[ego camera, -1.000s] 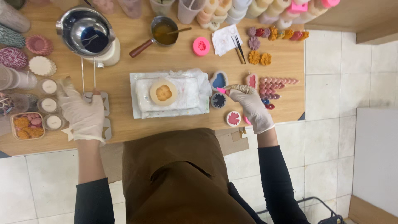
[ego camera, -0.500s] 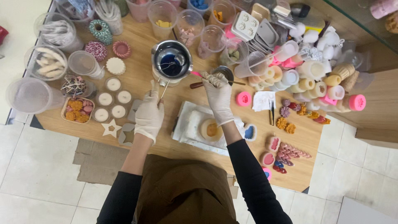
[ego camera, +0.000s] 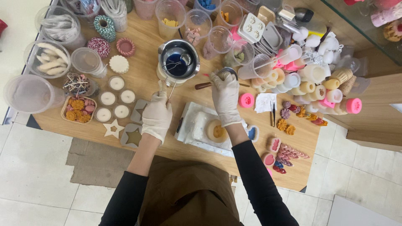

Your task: The person pours blue liquid from a metal pot into a mold, wipes the pot with a cloth, and then demolds several flower-shaped and heart-shaped candles by hand.

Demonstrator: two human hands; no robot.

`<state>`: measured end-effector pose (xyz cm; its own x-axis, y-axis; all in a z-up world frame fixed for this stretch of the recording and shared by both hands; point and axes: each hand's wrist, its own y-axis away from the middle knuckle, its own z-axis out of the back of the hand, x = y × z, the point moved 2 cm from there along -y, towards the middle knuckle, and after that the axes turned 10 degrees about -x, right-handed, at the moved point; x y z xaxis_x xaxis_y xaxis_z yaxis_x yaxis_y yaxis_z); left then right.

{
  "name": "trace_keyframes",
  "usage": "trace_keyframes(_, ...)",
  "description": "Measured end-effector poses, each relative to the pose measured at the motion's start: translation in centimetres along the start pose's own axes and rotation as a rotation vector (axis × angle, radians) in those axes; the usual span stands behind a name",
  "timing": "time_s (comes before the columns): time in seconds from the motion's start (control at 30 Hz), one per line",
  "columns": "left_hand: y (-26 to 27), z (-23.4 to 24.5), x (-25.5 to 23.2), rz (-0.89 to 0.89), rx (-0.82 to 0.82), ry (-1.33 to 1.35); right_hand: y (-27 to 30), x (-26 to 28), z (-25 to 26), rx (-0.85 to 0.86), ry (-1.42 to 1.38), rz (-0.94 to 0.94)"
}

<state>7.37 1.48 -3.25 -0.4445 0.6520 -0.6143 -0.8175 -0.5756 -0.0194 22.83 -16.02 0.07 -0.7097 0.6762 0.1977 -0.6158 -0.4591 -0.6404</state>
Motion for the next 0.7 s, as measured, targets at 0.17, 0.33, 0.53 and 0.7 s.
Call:
trace_keyframes(0.17,0.0,-0.6,0.6,-0.05,-0.008,-0.001,1.5,-1.5,4.5,-0.089,-0.446,-0.613)
trace_keyframes(0.33,0.1,-0.9,0.6,-0.052,0.0,-0.096,4.2,-5.3,6.5,0.007,-0.956,-1.374)
trace_keyframes(0.53,-0.3,-0.4,0.6,-0.024,0.064,-0.196,8.5,-9.6,7.8,-0.031,-1.269,-1.628)
trace_keyframes(0.7,-0.2,-0.5,0.7,-0.024,0.013,-0.153,13.2,-17.1,9.1,-0.178,-0.658,-1.235)
